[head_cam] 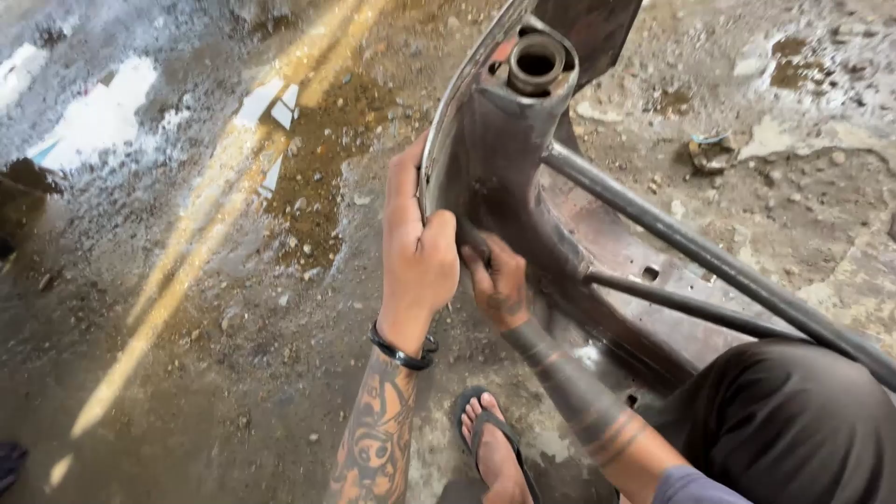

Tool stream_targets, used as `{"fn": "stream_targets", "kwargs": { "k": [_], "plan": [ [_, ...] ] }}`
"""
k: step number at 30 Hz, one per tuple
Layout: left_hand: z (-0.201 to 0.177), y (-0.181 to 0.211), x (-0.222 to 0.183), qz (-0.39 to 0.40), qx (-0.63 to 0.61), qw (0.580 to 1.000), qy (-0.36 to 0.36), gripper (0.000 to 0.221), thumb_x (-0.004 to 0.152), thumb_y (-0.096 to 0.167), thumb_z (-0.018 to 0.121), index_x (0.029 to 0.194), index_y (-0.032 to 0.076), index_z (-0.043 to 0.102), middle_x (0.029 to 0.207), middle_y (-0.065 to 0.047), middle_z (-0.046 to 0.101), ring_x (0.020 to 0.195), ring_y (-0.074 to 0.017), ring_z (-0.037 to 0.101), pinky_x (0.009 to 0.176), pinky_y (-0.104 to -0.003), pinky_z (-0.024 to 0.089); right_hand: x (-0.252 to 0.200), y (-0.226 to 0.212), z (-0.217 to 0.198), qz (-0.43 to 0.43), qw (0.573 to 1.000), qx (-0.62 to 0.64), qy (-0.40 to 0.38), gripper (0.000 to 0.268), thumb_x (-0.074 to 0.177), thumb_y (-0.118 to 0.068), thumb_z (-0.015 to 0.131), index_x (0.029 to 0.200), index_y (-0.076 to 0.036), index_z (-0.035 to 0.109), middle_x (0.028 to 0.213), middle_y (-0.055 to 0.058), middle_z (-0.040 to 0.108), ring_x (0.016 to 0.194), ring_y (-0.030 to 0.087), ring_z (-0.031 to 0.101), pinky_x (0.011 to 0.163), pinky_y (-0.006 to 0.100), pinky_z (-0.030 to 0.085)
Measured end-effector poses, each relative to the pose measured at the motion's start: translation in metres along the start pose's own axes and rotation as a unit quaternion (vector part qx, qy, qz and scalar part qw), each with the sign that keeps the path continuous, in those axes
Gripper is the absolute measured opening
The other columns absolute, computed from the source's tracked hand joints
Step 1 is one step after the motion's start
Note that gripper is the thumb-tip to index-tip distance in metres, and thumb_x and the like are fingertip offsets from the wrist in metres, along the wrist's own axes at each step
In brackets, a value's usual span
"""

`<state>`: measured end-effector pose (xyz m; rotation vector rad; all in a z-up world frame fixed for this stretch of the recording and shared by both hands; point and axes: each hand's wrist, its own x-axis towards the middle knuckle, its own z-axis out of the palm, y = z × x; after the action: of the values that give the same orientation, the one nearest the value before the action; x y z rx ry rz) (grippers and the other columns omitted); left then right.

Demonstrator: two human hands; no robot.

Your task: Sanding a motorcycle frame with sandpaper to remove old paint and rust in preparation for repair.

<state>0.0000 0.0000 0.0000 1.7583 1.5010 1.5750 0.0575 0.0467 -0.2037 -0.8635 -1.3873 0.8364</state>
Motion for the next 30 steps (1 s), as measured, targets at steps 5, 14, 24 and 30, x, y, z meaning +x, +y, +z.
{"fn": "stream_targets", "kwargs": {
  "k": [5,14,24,30],
  "plan": [
    [0.001,0.003,0.005,0.008,0.011,1.000,0.002,0.075,0.075,-0.005,0.035,0.149,0.001,0.046,0.132,-0.024,0.055,0.126,-0.0364,0.053,0.112,-0.061,0.040,-0.069,0.099,-0.010,0.098,0.985,-0.138,-0.045,0.020,0.094,-0.015,0.069,0.111,-0.009,0.077,0.101,0.018,0.076,0.101,0.043,0.071,0.085,0.054,0.057],
    [-0.001,-0.007,0.004,0.002,0.007,1.000,0.007,0.074,0.075,-0.004,0.034,0.148,0.002,0.048,0.131,-0.023,0.056,0.124,-0.0338,0.054,0.111,-0.060,0.041,0.012,-0.004,0.003,0.005,0.998,0.067,0.014,0.023,0.098,-0.013,0.069,0.119,-0.007,0.076,0.112,0.018,0.077,0.109,0.039,0.069,0.091,0.046,0.057],
    [0.001,0.000,0.002,-0.007,0.014,1.000,0.015,0.074,0.075,-0.003,0.034,0.148,0.003,0.049,0.131,-0.022,0.056,0.122,-0.0322,0.054,0.110,-0.060,0.041,-0.005,0.023,0.010,0.259,0.964,0.046,-0.035,0.025,0.094,-0.032,0.071,0.105,-0.011,0.080,0.097,0.013,0.077,0.102,0.034,0.073,0.086,0.052,0.054],
    [0.000,0.001,0.005,-0.003,0.016,1.000,0.013,0.073,0.074,-0.003,0.035,0.145,0.003,0.051,0.128,-0.022,0.058,0.120,-0.0338,0.056,0.108,-0.061,0.044,0.014,-0.026,0.000,-0.002,0.996,0.087,0.034,0.025,0.095,-0.015,0.073,0.116,-0.001,0.076,0.105,0.025,0.076,0.109,0.040,0.070,0.091,0.051,0.056]
  ]
}}
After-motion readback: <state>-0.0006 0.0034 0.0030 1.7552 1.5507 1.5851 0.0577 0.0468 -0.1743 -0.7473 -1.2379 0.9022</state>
